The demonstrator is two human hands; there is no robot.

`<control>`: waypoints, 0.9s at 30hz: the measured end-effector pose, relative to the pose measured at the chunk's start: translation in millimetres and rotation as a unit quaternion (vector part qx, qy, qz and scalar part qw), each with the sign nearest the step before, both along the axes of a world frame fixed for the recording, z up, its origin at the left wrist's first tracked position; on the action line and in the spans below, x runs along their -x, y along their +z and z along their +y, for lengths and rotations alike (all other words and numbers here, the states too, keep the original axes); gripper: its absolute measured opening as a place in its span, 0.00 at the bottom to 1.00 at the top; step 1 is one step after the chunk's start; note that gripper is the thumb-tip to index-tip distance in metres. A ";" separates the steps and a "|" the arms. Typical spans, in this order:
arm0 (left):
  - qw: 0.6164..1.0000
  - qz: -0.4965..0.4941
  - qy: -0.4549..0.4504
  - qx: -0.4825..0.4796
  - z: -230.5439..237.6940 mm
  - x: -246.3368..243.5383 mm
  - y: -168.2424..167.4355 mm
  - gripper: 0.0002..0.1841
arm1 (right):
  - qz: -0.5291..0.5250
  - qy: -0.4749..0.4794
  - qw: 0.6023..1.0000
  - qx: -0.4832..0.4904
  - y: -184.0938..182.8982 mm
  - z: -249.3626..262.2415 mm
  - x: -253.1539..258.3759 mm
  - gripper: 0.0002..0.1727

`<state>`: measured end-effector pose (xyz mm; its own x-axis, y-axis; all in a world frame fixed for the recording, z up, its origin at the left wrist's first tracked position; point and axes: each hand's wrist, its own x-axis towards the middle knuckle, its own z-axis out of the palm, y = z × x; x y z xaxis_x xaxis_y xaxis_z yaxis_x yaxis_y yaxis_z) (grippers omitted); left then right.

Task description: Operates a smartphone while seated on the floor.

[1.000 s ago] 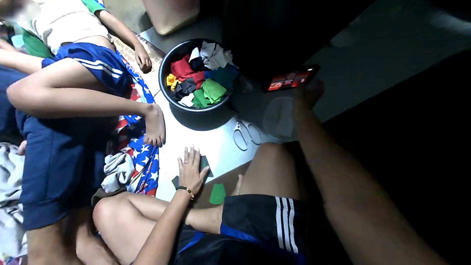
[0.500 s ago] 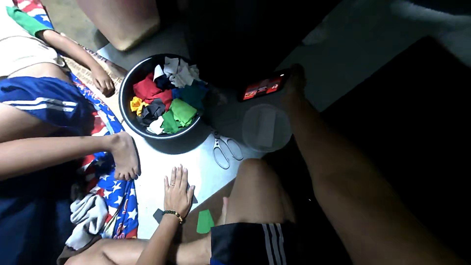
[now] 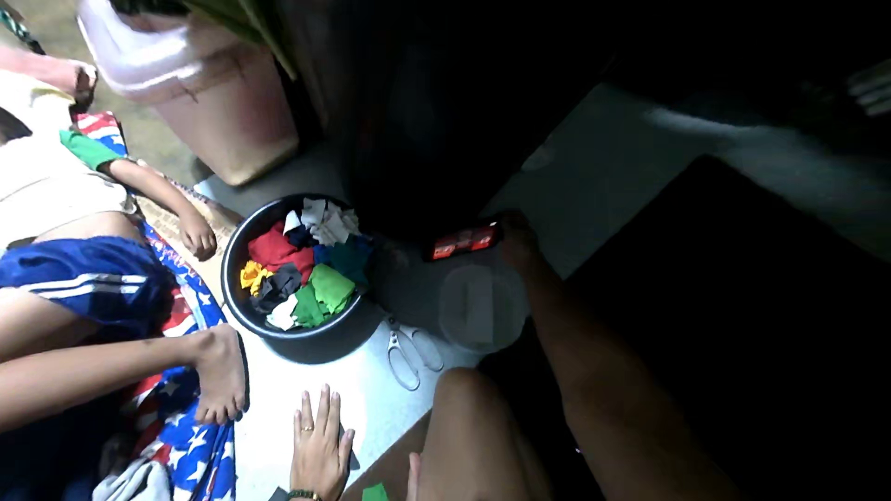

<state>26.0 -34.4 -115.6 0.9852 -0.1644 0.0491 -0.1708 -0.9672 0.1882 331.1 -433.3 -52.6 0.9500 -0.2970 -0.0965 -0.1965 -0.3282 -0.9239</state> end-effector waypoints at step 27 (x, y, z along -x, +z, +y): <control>0.318 0.030 0.174 0.932 -30.5 20.7 203.3 0.39 | -0.023 0.088 0.947 -0.310 152.5 221.4 252.9 0.12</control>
